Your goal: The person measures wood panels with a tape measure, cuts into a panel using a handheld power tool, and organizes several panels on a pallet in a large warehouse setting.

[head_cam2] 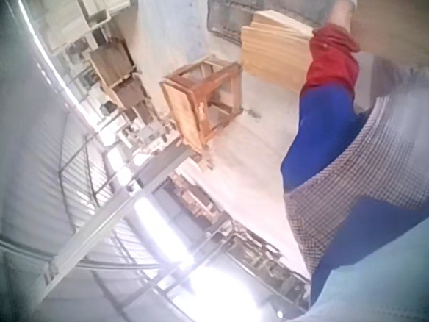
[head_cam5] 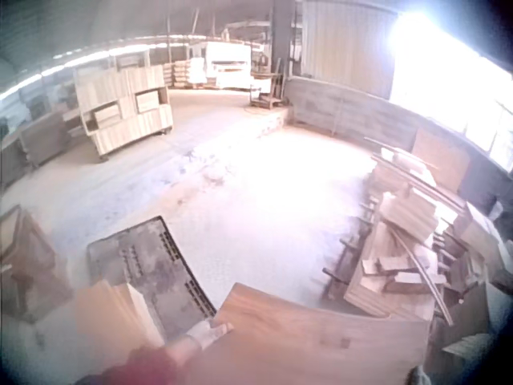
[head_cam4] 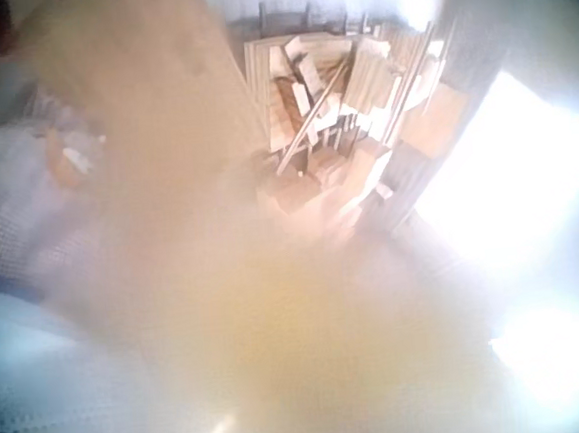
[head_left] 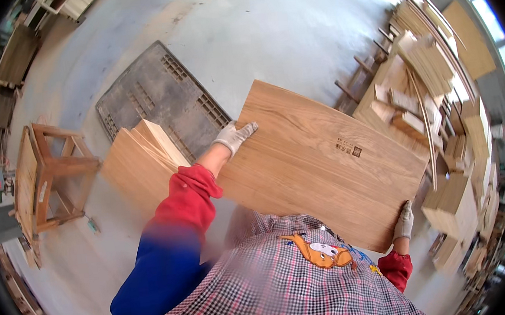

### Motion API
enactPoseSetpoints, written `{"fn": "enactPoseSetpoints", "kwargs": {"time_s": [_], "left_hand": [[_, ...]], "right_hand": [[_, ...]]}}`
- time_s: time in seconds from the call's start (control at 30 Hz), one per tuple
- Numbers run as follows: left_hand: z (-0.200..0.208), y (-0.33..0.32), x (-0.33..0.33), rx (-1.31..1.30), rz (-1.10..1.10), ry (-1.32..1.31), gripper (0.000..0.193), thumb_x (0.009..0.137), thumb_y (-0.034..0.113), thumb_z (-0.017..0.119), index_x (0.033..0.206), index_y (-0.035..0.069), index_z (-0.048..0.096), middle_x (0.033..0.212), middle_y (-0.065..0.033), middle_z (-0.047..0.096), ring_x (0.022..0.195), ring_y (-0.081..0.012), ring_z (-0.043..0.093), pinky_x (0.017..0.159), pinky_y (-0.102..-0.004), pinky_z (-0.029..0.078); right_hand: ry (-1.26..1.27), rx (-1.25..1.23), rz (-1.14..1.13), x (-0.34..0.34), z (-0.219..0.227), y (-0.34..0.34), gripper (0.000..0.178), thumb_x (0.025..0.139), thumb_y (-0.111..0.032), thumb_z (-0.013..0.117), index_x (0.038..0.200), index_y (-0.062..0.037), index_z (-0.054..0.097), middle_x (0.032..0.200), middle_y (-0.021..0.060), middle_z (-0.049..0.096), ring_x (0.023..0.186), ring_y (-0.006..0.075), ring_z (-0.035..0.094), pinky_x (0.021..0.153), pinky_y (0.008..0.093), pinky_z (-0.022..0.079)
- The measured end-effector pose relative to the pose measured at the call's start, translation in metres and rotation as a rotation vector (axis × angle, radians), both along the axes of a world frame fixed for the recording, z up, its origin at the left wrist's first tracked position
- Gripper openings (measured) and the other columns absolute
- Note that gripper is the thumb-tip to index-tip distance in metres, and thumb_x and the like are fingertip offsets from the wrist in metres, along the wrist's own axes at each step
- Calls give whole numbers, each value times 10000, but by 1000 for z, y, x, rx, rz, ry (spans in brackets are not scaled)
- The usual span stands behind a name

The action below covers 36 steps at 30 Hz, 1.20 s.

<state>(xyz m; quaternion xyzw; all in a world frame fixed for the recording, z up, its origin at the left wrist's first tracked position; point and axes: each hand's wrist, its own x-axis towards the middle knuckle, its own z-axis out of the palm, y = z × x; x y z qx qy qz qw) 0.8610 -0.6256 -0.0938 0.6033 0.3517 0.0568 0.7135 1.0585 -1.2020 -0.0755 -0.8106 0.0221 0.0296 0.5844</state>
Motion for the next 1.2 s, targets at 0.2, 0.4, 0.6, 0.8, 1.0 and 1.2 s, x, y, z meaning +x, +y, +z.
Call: {"fn": "enactPoseSetpoints", "kwargs": {"time_s": [0.2, 0.4, 0.6, 0.8, 1.0, 1.2], "left_hand": [[22, 32, 79, 5, 203, -11, 554, 790, 397, 686, 1143, -8, 552, 1108, -92, 603, 991, -171, 554, 852, -294, 421], [57, 69, 111, -31, 541, -1, 490, 815, 401, 654, 1111, 20, 567, 1043, -67, 615, 927, -163, 549, 833, -297, 421], [60, 102, 130, -151, 853, 58, 464, 840, 355, 637, 1135, 12, 534, 1034, -62, 603, 933, -140, 542, 812, -284, 432], [35, 186, 147, -92, 1069, 36, 478, 843, 348, 633, 1146, -3, 516, 1060, -65, 592, 955, -144, 538, 838, -293, 426], [74, 324, 194, -175, 1103, -34, 476, 837, 355, 639, 1133, -2, 530, 1023, -74, 609, 913, -147, 555, 817, -291, 437], [72, 441, 237, -151, 1165, -41, 467, 833, 368, 640, 1101, -2, 548, 1006, -71, 617, 894, -144, 563, 794, -283, 447]], "right_hand": [[-103, -129, 277, 197, 27, 104, 387, 959, -325, 438, 1105, 6, 574, 1031, -4, 565, 925, 81, 497, 858, 228, 405], [-187, -261, 551, 349, 92, 276, 428, 956, -358, 435, 1075, 24, 586, 976, 6, 584, 881, 106, 507, 831, 240, 407], [-119, -357, 882, 458, 101, 459, 542, 937, -445, 428, 1080, 58, 569, 952, 46, 603, 876, 125, 498, 821, 268, 415], [-174, -473, 1048, 475, 143, 662, 557, 931, -460, 425, 1039, 67, 569, 876, 66, 590, 806, 130, 484, 767, 279, 424], [-155, -463, 1051, 525, 160, 808, 600, 929, -484, 414, 1088, 77, 559, 925, 67, 595, 833, 133, 487, 781, 280, 425], [-98, -500, 1105, 572, 161, 969, 626, 925, -502, 406, 1114, 79, 542, 946, 62, 584, 857, 136, 486, 802, 279, 417]]}}
